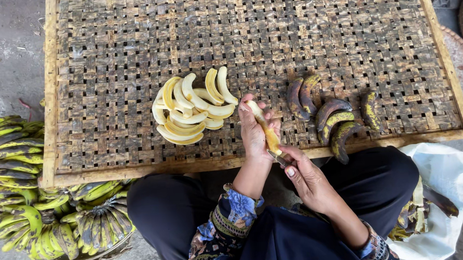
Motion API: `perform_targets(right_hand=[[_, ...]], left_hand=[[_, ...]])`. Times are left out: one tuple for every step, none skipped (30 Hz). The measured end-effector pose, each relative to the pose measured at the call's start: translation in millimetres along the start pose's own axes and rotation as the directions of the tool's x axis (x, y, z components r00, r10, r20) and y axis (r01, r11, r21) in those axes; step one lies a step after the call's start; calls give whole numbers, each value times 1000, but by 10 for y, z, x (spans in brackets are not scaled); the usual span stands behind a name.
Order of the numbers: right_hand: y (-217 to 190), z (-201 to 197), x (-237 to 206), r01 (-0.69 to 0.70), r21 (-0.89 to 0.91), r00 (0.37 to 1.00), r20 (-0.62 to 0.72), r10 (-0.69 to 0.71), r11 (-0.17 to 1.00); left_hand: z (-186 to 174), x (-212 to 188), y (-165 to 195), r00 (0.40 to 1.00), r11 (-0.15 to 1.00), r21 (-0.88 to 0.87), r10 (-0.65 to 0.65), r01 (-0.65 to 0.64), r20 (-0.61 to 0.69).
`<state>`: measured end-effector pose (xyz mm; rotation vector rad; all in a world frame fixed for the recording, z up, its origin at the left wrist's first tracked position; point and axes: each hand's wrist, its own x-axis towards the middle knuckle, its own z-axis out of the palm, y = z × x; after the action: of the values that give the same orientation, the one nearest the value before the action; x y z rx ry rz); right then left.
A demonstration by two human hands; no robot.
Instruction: The person sits on the floor and peels bananas one at a time with a small knife, cutting the peel and pulling it off by hand. Peeled bananas are placed in a pile on the left of the woven tray and discarded peels are set aside to the right.
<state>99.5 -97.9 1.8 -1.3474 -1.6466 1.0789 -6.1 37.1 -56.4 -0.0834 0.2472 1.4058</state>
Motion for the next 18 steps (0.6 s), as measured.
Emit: perform_targets(right_hand=[[10, 8, 2, 3, -30, 1000, -12, -3, 1000], [18, 13, 1, 5, -60, 1000, -24, -6, 998], [26, 13, -2, 6, -87, 999, -36, -9, 996], [31, 7, -8, -13, -108, 999, -36, 9, 994], [36, -1, -12, -32, -128, 999, -39, 28, 991], [40, -12, -19, -52, -149, 998, -43, 46, 987], [44, -25, -24, -26, -152, 999, -33, 21, 988], [48, -37, -30, -1, -153, 1000, -23, -3, 988], [52, -48, -35, 24, -153, 1000, -12, -26, 988], [56, -56, -40, 19, -151, 1000, -12, -21, 988], [60, -65, -45, 15, -150, 1000, -12, -17, 989], [65, -68, -48, 10, -148, 1000, -13, -12, 989], [71, -70, -50, 16, -157, 1000, -11, -18, 987], [76, -68, -50, 22, -166, 1000, -9, -24, 986], [82, -66, -49, 27, -175, 1000, -8, -29, 984], [85, -61, -47, 27, -164, 999, -15, -30, 986], [88, -57, -42, 28, -153, 999, -22, -31, 988], [89, -51, -38, 30, -142, 999, -27, -34, 989]], left_hand=[[-4, -6, 0, 1000, 1000, -2, -11, 11, -5], [-8, -15, -1, 1000, 1000, -3, -21, 21, -12], [-16, -24, 2, 999, 999, 25, -31, 32, -18], [-26, -32, 7, 999, 998, 55, -42, 43, -24], [-36, -35, 7, 998, 995, 84, -54, 57, -29], [-46, -35, 4, 996, 992, 96, -82, 85, -39], [-58, -30, -1, 993, 988, 108, -109, 113, -49], [-72, -24, -10, 989, 983, 120, -135, 141, -60], [-88, -20, -24, 985, 976, 142, -157, 166, -75], [-106, -19, -40, 980, 968, 162, -178, 191, -91], [-124, -16, -57, 974, 959, 183, -198, 215, -107], [-141, -11, -74, 971, 958, 175, -210, 227, -112], [-155, -6, -93, 968, 956, 167, -223, 240, -117], [-167, -1, -108, 964, 954, 159, -236, 254, -121], [-177, -2, -121, 962, 953, 151, -244, 261, -126], [-183, -7, -135, 959, 953, 143, -251, 268, -131], [-182, -9, -149, 957, 952, 135, -257, 275, -135], [-175, -16, -161, 958, 951, 147, -255, 274, -133]])
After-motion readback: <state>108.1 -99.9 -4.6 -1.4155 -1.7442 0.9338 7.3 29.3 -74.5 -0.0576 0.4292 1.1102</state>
